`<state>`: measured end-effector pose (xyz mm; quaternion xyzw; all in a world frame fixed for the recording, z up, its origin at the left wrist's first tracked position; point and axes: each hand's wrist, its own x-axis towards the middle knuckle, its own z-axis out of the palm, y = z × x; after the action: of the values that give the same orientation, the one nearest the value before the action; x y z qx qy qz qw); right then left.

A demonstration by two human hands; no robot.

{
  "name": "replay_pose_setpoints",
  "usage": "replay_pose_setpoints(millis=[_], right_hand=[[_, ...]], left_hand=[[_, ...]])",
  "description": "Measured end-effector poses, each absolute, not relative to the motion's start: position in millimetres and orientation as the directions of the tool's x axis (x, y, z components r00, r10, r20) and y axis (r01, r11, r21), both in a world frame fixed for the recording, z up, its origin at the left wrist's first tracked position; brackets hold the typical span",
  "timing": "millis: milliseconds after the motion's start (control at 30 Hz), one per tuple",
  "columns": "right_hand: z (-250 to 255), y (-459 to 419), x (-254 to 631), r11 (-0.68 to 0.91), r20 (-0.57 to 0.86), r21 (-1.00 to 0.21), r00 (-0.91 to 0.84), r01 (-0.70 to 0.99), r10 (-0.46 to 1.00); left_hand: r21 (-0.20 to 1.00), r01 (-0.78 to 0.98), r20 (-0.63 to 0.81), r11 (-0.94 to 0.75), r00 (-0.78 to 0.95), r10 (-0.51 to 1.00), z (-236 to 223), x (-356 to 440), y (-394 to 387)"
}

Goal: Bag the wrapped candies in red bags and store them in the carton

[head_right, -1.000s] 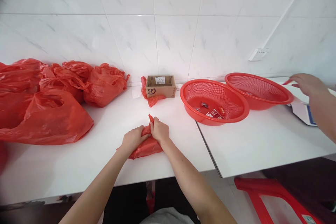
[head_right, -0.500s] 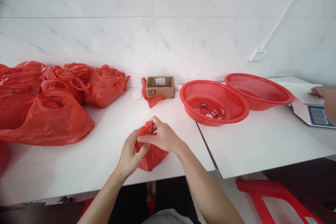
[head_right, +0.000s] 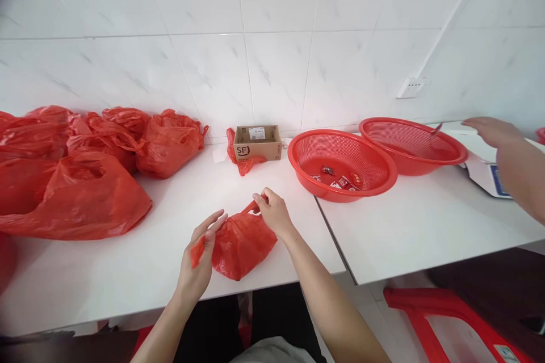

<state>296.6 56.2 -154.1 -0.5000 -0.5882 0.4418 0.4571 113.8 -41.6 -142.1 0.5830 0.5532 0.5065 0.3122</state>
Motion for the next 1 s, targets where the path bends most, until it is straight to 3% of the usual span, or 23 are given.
replay_pose_setpoints(millis=[133,233,367,433,500,600,733,833,1000], right_hand=[[-144.1,52.3,299.9,0.166,0.152,-0.966,-0.081,0.199,0.985],[-119.1,39.2,298.5,0.392,0.359,-0.899,-0.184,0.195,0.915],[-85.0,28.8,288.7,0.797,0.711,-0.548,-0.361,0.254,0.604],[-76.5,33.0,283.3,0.869,0.765,-0.371,-0.422,0.327,0.486],[-74.5,41.3,279.8,0.871,0.756,-0.301,-0.459,0.389,0.466],[-78.0,52.4,277.9,0.813,0.668,-0.359,-0.482,0.459,0.567],[-79.1,53.6,277.6,0.679,0.494,-0.552,-0.466,0.484,0.734],[-72.4,49.7,278.2,0.609,0.461,-0.69,-0.412,0.391,0.786],[-60.9,42.2,285.0,0.501,0.485,-0.849,-0.13,0.167,0.865]], left_hand=[[0.988,0.119,0.107,-0.095,-0.098,0.989,-120.0,107.4,-34.7],[0.995,0.088,0.038,-0.045,0.085,0.996,-98.4,105.5,-18.1],[0.973,0.219,-0.117,0.067,0.221,0.968,-82.8,112.6,7.1],[0.953,0.294,-0.148,0.073,0.242,0.959,-80.5,117.2,13.2],[0.942,0.33,-0.155,0.062,0.263,0.952,-78.8,119.5,13.4],[0.953,0.297,-0.142,0.051,0.293,0.945,-74.7,117.3,7.4],[0.961,0.275,-0.137,0.03,0.38,0.915,-71.5,112.4,2.2],[0.941,0.338,-0.135,0.006,0.359,0.924,-73.5,114.1,4.0],[0.972,0.23,-0.01,-0.056,0.274,0.962,-76.4,115.3,5.4]])
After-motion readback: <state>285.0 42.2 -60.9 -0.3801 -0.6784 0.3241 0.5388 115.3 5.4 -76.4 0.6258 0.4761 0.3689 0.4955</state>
